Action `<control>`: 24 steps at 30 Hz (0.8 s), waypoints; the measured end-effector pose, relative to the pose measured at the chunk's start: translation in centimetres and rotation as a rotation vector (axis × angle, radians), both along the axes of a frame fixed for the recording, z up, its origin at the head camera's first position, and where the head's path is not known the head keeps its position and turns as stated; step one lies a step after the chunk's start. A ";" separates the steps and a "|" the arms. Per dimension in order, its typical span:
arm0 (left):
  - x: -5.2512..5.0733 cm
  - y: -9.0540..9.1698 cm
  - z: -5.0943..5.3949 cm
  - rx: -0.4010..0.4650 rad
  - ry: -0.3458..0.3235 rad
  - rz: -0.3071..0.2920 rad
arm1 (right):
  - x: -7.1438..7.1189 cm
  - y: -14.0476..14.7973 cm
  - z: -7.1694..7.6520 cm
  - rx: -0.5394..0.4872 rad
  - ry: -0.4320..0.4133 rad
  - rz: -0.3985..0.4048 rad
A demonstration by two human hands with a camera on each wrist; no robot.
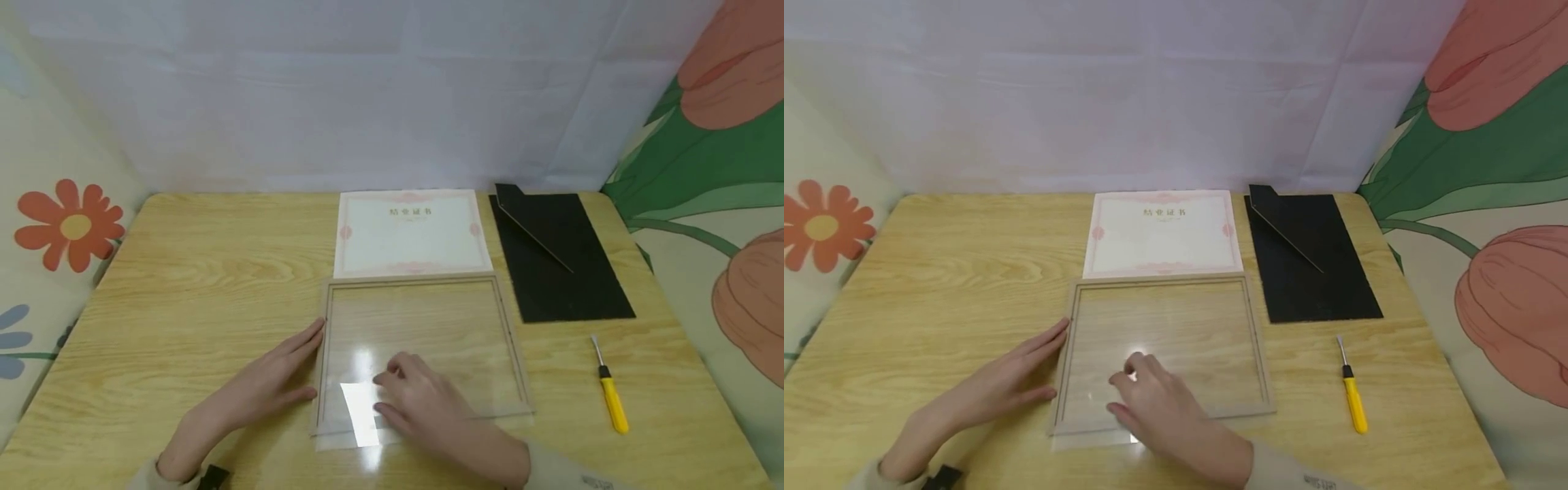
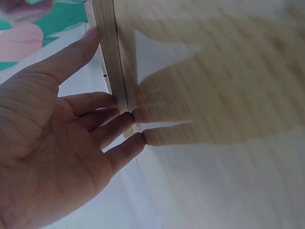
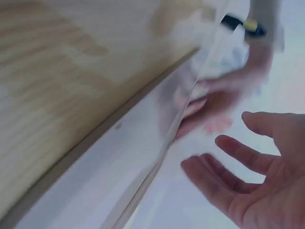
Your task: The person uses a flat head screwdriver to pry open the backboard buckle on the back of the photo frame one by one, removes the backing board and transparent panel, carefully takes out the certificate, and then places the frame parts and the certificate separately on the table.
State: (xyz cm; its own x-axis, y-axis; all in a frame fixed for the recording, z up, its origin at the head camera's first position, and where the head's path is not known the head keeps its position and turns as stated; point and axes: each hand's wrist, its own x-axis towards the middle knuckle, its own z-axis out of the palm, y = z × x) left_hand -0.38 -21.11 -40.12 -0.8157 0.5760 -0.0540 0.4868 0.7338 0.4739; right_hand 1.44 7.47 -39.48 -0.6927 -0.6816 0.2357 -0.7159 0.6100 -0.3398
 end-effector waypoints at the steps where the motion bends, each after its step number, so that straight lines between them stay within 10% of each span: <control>1: 0.0 0.0 0.0 0.002 -0.008 0.002 | -0.2 1.1 0.0 -0.022 -0.042 -0.030; 11: -0.1 0.0 0.2 -0.002 -0.074 0.047 | 1.0 12.0 -1.0 0.151 -0.415 -0.558; 16: -0.2 -0.1 0.3 0.007 -0.068 0.054 | 2.1 13.8 -1.3 0.246 -0.524 -0.609; 24: -0.1 0.0 0.0 0.048 -0.030 0.028 | 2.1 14.5 -1.6 0.059 -0.688 -0.688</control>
